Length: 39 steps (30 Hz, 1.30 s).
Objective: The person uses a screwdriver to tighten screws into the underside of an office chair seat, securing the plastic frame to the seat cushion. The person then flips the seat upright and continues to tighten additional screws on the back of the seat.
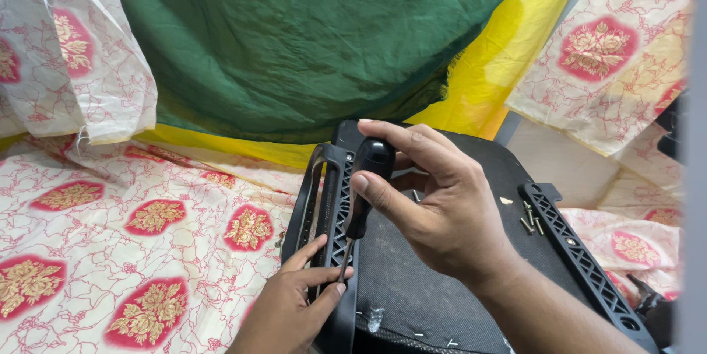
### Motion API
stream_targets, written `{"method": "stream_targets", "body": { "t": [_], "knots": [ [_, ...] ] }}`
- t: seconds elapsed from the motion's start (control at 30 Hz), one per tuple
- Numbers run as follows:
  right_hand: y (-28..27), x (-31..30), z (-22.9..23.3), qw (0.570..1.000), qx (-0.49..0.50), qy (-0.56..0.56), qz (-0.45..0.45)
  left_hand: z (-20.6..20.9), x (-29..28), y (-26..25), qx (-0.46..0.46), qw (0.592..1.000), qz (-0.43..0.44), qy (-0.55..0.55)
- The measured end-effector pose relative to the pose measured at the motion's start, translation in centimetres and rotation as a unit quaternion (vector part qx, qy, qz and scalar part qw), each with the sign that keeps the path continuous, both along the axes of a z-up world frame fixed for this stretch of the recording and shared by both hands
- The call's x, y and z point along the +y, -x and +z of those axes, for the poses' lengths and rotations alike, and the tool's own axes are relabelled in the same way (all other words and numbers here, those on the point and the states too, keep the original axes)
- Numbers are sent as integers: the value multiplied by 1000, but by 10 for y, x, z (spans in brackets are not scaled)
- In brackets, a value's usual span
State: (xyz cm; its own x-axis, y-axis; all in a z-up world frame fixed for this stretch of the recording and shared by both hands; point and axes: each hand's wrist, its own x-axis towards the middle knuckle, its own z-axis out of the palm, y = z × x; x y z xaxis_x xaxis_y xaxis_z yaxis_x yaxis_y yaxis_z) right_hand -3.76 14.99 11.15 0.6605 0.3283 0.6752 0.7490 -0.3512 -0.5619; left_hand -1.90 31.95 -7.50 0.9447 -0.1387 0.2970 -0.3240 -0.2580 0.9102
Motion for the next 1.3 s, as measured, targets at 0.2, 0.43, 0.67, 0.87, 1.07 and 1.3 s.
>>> {"method": "stream_targets", "body": {
  "t": [0.2,0.43,0.67,0.87,1.07,1.3],
  "knots": [
    [3,1,1,999,-31,18,21,12,2,12,78,997,6,-18],
    [3,-2,3,998,-55,31,21,22,-1,20,26,999,15,-31],
    [2,-4,1,997,-65,42,25,32,-1,24,87,995,24,-35],
    [2,-6,6,992,-112,58,19,25,-3,21,56,998,30,-25],
    [6,-8,7,993,-100,54,8,28,-3,20,65,996,39,-51],
    [3,-11,6,994,-93,50,14,39,-7,29,111,989,54,-77]
  ]
}}
